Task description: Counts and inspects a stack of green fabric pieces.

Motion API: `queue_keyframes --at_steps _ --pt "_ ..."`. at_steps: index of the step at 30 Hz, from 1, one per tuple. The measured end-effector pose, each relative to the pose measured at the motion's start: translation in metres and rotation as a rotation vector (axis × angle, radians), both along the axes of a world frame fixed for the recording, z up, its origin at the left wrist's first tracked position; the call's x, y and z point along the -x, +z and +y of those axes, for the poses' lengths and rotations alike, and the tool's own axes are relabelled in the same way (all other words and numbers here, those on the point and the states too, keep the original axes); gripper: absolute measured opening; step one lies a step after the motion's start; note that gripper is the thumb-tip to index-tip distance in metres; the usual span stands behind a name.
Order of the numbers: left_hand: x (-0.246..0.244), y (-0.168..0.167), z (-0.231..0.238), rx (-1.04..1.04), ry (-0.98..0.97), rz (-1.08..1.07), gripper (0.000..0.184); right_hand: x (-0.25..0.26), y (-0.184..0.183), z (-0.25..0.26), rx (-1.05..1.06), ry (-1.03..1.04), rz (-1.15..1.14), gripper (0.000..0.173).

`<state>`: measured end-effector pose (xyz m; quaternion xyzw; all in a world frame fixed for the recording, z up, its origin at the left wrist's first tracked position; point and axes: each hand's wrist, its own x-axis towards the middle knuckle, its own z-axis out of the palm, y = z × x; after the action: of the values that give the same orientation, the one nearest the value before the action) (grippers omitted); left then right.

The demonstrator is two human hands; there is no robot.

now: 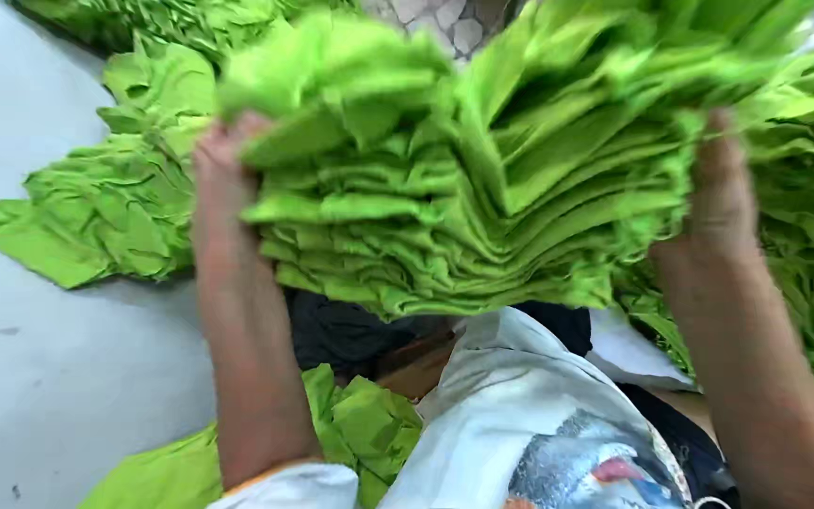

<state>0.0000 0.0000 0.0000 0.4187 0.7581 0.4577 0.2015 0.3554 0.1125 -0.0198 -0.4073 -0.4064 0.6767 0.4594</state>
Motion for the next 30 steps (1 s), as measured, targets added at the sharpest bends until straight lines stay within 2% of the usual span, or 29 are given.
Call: queue_keyframes --at_steps 2,4,5,7,10,14,17,19,21,24,26,27,28,30 --pt "-0.017 -0.032 -0.021 0.055 0.137 -0.275 0.017 0.025 -0.013 -0.013 0.218 -0.056 -0.148 0.016" --pt "-0.02 -0.067 -0.035 0.183 0.215 -0.334 0.023 0.034 -0.052 -0.01 0.332 -0.052 -0.238 0.036" --pt "-0.02 -0.086 -0.042 0.255 0.23 -0.34 0.029 0.036 -0.068 -0.011 0.369 -0.029 -0.271 0.04" --pt "-0.018 -0.121 -0.05 0.369 0.269 -0.366 0.036 0.042 -0.094 -0.013 0.438 -0.02 -0.31 0.043" --pt "-0.019 -0.151 -0.046 0.462 0.325 -0.425 0.034 0.046 -0.128 -0.01 0.552 -0.023 -0.349 0.045" --pt "-0.012 -0.156 -0.038 0.476 0.314 -0.403 0.032 0.056 -0.133 0.001 0.583 -0.013 -0.356 0.045" --pt "-0.001 -0.143 -0.025 0.427 0.341 -0.342 0.032 0.069 -0.123 0.017 0.528 0.016 -0.289 0.043" --pt "0.008 -0.13 -0.018 0.354 0.374 -0.316 0.03 0.077 -0.111 0.026 0.456 0.043 -0.249 0.046" --pt "0.014 -0.119 -0.019 0.242 0.383 -0.301 0.017 0.083 -0.099 0.03 0.374 0.066 -0.208 0.045" --pt "0.02 -0.122 -0.032 0.045 0.356 -0.362 0.006 0.085 -0.1 0.027 0.254 0.079 -0.133 0.037" --pt "0.02 -0.147 -0.054 0.014 0.339 -0.402 0.009 0.079 -0.121 0.017 0.257 0.114 -0.129 0.04" --pt "0.022 -0.172 -0.067 0.045 0.347 -0.4 0.014 0.073 -0.136 0.012 0.298 0.141 -0.171 0.044" --pt "0.022 -0.201 -0.08 0.128 0.378 -0.383 0.023 0.065 -0.152 0.007 0.379 0.17 -0.246 0.05" --pt "0.022 -0.259 -0.102 0.461 0.389 -0.298 0.044 0.052 -0.178 0.003 0.571 0.186 -0.445 0.056"
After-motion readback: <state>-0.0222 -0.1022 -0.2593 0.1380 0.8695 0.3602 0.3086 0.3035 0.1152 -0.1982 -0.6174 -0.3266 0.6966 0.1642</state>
